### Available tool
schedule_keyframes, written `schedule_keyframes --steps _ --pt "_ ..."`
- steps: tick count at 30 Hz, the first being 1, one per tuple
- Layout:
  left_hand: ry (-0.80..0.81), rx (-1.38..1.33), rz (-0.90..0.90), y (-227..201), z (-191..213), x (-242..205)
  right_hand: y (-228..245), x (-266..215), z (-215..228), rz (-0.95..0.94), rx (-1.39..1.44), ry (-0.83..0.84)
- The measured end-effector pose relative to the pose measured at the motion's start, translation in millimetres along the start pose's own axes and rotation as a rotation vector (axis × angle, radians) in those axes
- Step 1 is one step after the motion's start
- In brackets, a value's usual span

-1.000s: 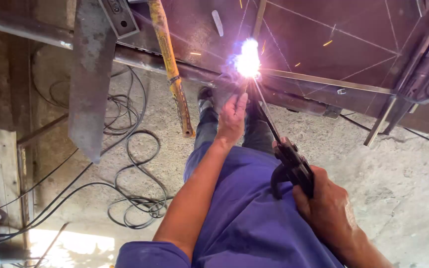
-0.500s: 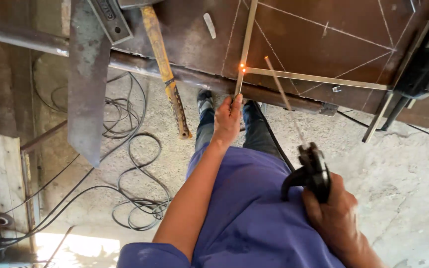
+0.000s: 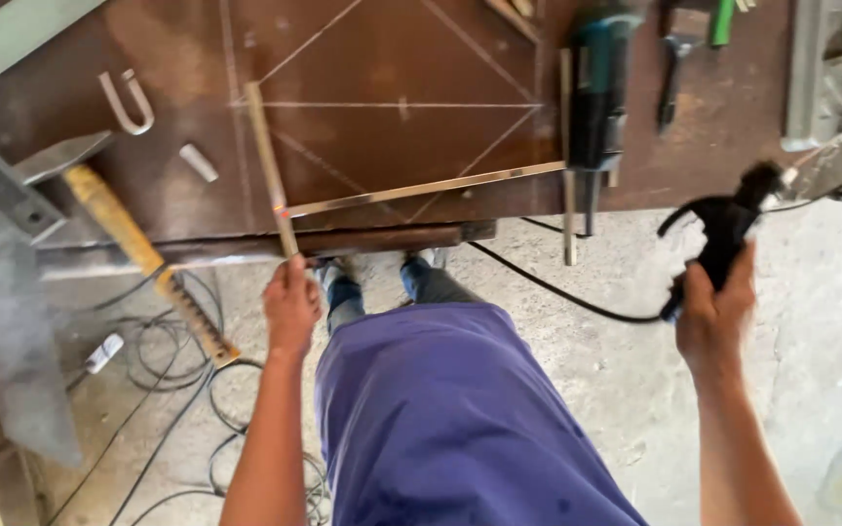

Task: The person measures and aligns thin metal strips on a welding table using a combination square, then welds the strips together with a welding torch, producing sparks, and repositions the joined pieces on the table.

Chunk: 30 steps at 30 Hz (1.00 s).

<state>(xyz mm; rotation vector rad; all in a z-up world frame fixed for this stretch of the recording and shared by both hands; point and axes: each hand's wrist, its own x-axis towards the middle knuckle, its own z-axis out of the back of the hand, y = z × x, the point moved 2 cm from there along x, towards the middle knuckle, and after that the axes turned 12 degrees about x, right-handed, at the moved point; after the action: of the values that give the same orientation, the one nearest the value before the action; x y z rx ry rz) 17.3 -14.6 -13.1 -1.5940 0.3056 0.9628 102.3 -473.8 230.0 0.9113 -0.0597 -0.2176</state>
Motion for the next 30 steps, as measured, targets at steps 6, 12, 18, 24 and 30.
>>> schedule_keyframes --steps 6,12,18,24,30 --pt "-0.035 0.028 -0.002 -28.0 -17.0 -25.1 -133.0 109.5 20.2 0.428 -0.563 -0.18" --pt "-0.177 0.122 -0.003 -17.6 -19.5 -20.9 -197.5 185.7 21.6 0.329 -0.816 -0.228" --pt "-0.438 0.465 -0.031 -30.9 -27.5 -24.3 -225.8 205.9 0.3 0.266 -0.728 -0.147" --pt "-0.598 0.76 -0.15 -77.1 -29.8 -38.4 -173.2 181.8 -9.1 0.475 -0.474 -0.136" --pt "-0.714 0.875 -0.227 -94.1 -20.3 17.5 -151.3 143.1 -75.0 0.677 -0.305 -0.015"
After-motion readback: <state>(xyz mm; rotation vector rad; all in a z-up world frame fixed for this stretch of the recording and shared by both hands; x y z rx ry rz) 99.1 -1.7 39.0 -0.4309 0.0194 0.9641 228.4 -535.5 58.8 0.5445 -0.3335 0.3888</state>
